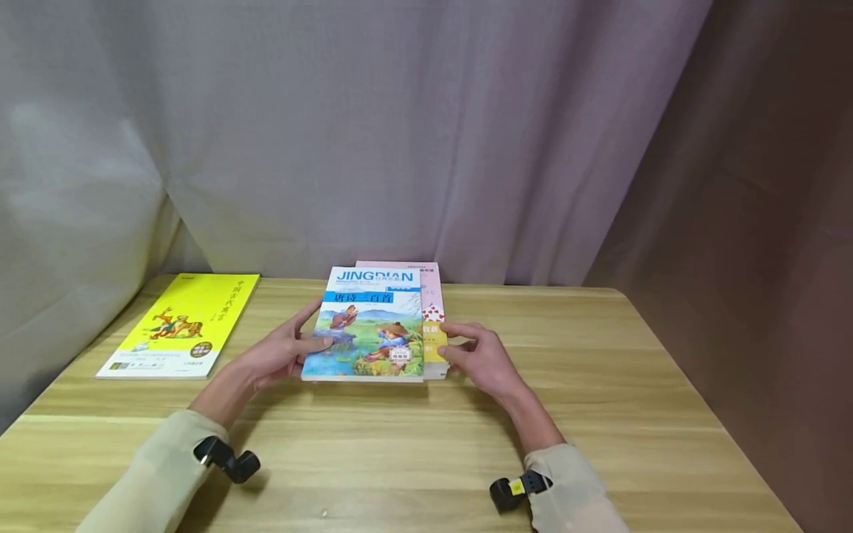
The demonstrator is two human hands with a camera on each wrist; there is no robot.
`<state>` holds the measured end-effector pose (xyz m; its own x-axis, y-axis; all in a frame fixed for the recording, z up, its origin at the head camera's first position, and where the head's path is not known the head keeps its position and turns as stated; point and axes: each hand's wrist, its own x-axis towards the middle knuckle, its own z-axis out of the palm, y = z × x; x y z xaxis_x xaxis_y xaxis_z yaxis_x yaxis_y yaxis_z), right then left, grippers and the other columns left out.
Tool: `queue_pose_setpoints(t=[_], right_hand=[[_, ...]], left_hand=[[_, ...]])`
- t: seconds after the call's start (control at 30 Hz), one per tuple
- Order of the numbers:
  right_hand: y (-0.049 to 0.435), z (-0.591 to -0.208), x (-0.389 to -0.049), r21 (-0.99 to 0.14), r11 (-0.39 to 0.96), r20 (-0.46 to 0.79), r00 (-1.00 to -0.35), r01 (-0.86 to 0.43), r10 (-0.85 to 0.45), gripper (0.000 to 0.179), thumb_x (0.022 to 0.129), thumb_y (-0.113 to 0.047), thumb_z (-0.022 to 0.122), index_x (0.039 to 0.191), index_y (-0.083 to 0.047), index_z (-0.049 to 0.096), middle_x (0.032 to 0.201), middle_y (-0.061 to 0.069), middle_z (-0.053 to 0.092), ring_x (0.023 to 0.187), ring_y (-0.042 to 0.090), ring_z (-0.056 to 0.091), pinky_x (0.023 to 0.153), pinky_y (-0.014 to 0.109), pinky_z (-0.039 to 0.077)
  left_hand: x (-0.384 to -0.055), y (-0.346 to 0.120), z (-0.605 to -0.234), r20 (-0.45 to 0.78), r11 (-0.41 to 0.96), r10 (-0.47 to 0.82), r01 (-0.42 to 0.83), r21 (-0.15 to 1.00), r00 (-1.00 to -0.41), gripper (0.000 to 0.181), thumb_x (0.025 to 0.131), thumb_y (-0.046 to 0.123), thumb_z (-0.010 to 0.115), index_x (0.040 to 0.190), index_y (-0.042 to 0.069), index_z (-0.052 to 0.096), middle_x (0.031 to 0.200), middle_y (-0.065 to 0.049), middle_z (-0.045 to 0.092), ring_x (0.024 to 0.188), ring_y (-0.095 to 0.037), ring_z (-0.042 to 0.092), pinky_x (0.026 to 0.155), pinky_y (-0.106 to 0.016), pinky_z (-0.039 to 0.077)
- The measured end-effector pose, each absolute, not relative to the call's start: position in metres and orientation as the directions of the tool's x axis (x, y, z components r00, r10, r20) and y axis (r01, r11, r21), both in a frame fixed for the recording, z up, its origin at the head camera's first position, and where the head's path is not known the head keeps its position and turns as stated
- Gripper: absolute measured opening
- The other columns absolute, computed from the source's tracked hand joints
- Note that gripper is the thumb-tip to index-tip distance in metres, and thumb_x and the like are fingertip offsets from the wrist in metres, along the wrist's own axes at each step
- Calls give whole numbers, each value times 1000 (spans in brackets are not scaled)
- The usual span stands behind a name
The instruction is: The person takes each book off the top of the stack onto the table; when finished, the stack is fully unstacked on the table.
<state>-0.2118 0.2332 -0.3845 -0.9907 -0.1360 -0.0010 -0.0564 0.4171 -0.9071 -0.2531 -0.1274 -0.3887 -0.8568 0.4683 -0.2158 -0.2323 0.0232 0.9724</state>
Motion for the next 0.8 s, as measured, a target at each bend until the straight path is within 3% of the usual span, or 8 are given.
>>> queue_pose_setpoints(t=[0.13, 0.5, 0.8], right_hand=[[233, -386, -212, -905, 424, -18, -991, -40, -131, 55, 99, -21, 75, 150, -8, 59, 155, 22, 51, 88, 25, 72, 78, 34, 60], [235, -387, -213, -909, 416, -26, -992, -29, -125, 54, 99, -20, 75, 149, -8, 60, 156, 21, 50, 86, 25, 73, 81, 35, 60], [233, -388, -213, -912, 408, -12, -990, -45, -137, 56, 99, -20, 75, 150, -7, 59, 155, 23, 51, 83, 25, 73, 76, 34, 61]], left_hand=[[-250, -130, -387, -199, 30, 460, -209, 977, -865, 95, 105, 7, 62, 171, 38, 1, 142, -28, 64, 98, -30, 79, 87, -47, 66], [-240, -135, -378, -177, -8, 442, -201, 980, -880, 97, 103, -1, 59, 171, 37, 0, 150, -32, 55, 105, -32, 77, 92, -49, 65], [-232, -142, -364, -83, 1, 408, -90, 996, -909, 96, 103, -2, 59, 171, 35, 2, 147, -33, 58, 97, -24, 79, 83, -40, 67]])
